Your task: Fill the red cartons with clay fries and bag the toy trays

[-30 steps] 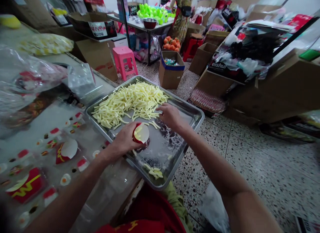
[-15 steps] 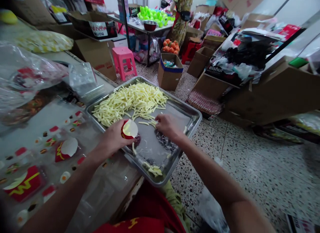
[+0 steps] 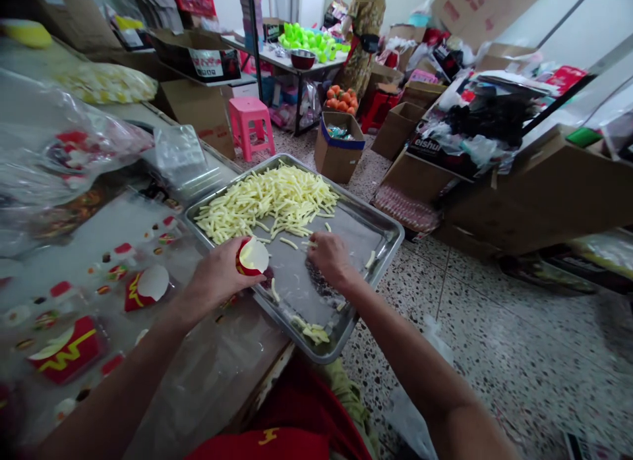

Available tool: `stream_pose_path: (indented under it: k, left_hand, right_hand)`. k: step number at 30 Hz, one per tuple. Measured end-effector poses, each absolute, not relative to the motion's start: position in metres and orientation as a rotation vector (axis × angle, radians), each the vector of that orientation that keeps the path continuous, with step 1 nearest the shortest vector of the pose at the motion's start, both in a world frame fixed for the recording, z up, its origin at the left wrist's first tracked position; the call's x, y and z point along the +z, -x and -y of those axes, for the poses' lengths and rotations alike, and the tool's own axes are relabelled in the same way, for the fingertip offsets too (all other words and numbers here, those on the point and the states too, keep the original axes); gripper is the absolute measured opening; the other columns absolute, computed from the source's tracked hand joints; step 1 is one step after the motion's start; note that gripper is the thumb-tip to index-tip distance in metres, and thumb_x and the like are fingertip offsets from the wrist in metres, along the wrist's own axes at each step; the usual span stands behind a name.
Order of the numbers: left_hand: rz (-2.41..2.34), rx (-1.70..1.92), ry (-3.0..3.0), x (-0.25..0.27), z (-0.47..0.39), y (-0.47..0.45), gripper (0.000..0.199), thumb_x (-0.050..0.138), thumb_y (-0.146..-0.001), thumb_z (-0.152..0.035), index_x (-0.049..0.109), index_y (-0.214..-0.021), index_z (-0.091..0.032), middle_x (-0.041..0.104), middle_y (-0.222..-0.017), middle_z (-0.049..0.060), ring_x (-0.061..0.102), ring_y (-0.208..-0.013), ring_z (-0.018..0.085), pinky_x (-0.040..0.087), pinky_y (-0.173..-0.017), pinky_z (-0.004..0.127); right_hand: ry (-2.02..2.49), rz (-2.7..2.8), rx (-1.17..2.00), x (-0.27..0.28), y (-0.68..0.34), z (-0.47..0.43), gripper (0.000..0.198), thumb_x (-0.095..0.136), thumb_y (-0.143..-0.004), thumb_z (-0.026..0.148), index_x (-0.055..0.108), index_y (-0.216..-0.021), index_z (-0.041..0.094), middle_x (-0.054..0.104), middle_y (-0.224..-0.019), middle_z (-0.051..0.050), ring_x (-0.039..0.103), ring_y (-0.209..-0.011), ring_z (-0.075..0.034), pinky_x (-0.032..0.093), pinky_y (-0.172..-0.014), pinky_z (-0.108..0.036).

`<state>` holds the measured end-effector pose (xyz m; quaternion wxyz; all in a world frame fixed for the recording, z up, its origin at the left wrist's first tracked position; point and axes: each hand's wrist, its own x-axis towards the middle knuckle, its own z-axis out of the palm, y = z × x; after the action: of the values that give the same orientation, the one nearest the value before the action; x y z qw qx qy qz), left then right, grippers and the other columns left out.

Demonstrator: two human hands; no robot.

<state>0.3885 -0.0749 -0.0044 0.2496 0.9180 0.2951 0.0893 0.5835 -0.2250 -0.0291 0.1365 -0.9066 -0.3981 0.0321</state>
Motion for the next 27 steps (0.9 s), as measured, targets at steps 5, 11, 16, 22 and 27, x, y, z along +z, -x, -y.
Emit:
stream_pose_path:
  k: [5, 11, 16, 22, 27]
  left_hand:
    - [-0.782, 0.15, -2.597, -0.002, 0.074, -0.398, 0.064, 0.085, -0.063, -0.045, 0.059, -0.117, -0.021, 0.07, -0.113, 0.012, 0.065, -0.106, 0.033, 0.05, -0.089, 0.041]
    - [-0.896, 0.154, -2.782, -0.004, 0.074, -0.412, 0.055, 0.083, -0.065, -0.046, 0.06, -0.108, -0.019, 0.07, -0.109, 0.015, 0.065, -0.104, 0.037, 0.047, -0.09, 0.046]
    - [-0.929, 0.247, -2.612, -0.008, 0.082, -0.413, 0.048, 0.081, -0.069, -0.041, 0.058, -0.107, -0.021, 0.071, -0.1, 0.011, 0.068, -0.097, 0.031, 0.049, -0.081, 0.038]
    - [-1.071, 0.529, -2.367, -0.018, 0.095, -0.4, 0.033, 0.07, -0.08, -0.037, 0.054, -0.105, -0.023, 0.069, -0.099, 0.008, 0.067, -0.095, 0.027, 0.049, -0.08, 0.035]
    - [-1.084, 0.778, -2.282, -0.014, 0.097, -0.379, 0.039, 0.073, -0.072, -0.028, 0.052, -0.104, -0.021, 0.067, -0.106, 0.009, 0.064, -0.102, 0.028, 0.049, -0.089, 0.038]
  right_hand:
    - [2.469, 1.394, 0.105, -0.037, -0.576, 0.195, 0.023, 0.06, -0.082, 0.02, 0.078, -0.096, 0.018, 0.077, -0.098, -0.011, 0.067, -0.088, -0.021, 0.044, -0.078, -0.029]
    - [2.3, 1.139, 0.341, -0.044, -0.575, 0.183, 0.015, 0.067, -0.071, 0.02, 0.076, -0.082, 0.015, 0.073, -0.076, -0.005, 0.064, -0.071, -0.018, 0.042, -0.063, -0.026]
    - [1.967, 0.993, 0.426, -0.026, -0.548, 0.175, 0.01, 0.068, -0.073, 0.023, 0.074, -0.078, 0.017, 0.071, -0.071, -0.001, 0.06, -0.064, -0.014, 0.042, -0.058, -0.023]
    - [1.921, 1.365, 0.297, -0.003, -0.511, 0.172, 0.024, 0.055, -0.092, 0.023, 0.079, -0.089, 0.02, 0.076, -0.093, -0.008, 0.066, -0.086, -0.019, 0.047, -0.081, -0.031]
    - [1.715, 1.099, 0.532, 0.005, -0.493, 0.154, 0.011, 0.068, -0.074, 0.018, 0.072, -0.084, 0.018, 0.074, -0.079, -0.003, 0.066, -0.072, -0.018, 0.049, -0.071, -0.029]
